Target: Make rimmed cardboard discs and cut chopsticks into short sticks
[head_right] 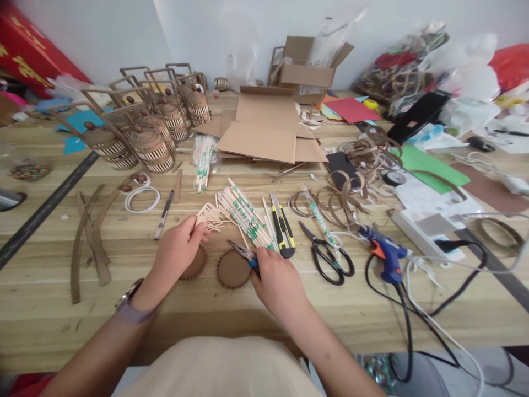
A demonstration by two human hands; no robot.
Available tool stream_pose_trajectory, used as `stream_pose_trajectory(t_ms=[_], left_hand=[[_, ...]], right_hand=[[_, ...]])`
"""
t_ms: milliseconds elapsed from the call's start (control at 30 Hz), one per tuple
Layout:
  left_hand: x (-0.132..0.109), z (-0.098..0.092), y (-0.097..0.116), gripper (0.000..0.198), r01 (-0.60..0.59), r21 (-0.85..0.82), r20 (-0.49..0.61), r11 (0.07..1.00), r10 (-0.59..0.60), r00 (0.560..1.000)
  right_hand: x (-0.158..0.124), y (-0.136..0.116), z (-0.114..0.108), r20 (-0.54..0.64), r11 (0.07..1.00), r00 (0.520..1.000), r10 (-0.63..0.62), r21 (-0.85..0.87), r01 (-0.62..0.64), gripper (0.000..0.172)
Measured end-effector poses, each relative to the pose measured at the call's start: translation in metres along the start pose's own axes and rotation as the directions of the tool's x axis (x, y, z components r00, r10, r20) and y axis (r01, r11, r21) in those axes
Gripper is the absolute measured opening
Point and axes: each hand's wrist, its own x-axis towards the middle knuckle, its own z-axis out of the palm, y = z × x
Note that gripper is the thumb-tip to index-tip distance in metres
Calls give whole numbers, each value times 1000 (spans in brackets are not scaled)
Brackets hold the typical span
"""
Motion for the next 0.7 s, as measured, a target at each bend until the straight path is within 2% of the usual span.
stream_pose_trajectory(t_ms=[133,233,333,433,567,700], left_hand=[[2,3,0,28,-35,200,-28,979,41,999],[3,5,-3,33,-67,268,-42,961,81,996],[2,6,-7,36,-123,243,-116,962,155,981],[-1,4,-11,37,-211,210,-193,955,252,948],[-12,0,-16,37,-174,242,-287,954,242,927],[-25,-5,-20,38,-209,194,-248,959,254,935]], right_hand=[[-5,-1,1,60,998,998,10,-55,-7,28],[-6,-3,2,68,998,997,25,-59,-21,30],[-5,-3,3,48,996,997,55,-78,-51,27],[-6,-4,3,18,988,997,70,-142,-67,25],[-7,-7,2,28,979,997,73,-195,-67,28],[-4,-10,-2,77,984,993,87,-164,-73,27]])
